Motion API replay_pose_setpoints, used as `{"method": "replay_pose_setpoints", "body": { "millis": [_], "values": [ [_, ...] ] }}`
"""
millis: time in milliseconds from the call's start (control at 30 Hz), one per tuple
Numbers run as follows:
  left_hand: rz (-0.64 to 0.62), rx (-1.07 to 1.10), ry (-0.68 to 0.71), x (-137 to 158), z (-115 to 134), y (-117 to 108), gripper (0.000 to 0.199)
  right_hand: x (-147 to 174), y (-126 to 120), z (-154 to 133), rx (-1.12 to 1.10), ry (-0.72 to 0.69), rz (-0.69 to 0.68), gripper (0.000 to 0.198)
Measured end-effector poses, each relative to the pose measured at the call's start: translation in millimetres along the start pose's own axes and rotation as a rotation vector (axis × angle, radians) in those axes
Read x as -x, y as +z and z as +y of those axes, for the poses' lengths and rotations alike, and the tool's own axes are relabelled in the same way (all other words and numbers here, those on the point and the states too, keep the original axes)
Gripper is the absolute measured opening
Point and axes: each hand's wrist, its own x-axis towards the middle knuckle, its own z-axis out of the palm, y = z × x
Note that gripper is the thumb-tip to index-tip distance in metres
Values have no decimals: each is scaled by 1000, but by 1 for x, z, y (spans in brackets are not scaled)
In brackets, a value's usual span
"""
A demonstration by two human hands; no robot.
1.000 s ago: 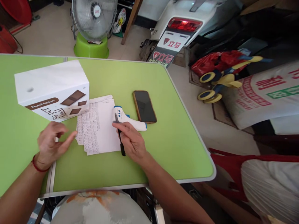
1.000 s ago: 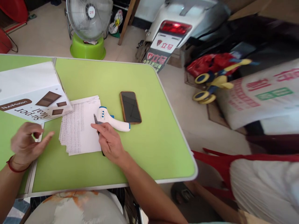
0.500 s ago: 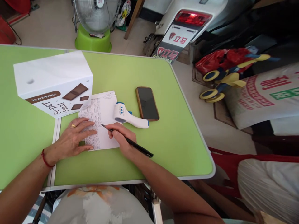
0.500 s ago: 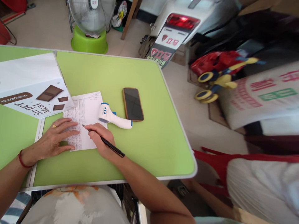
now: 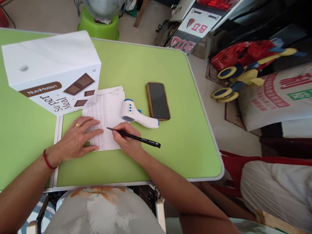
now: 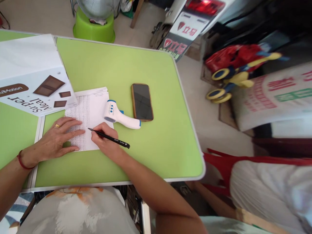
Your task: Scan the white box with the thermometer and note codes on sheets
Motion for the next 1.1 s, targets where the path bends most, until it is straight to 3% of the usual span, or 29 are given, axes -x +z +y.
{"method": "replay_pose_setpoints", "body": {
  "millis": [800,1100],
  "values": [
    [-11,-33,29,0,2,1,47,3,3,6,110,-184,-4,9],
    [-13,-33,36,0,2,0,46,3,1,4,119,-158,-26,9]
  ]
}}
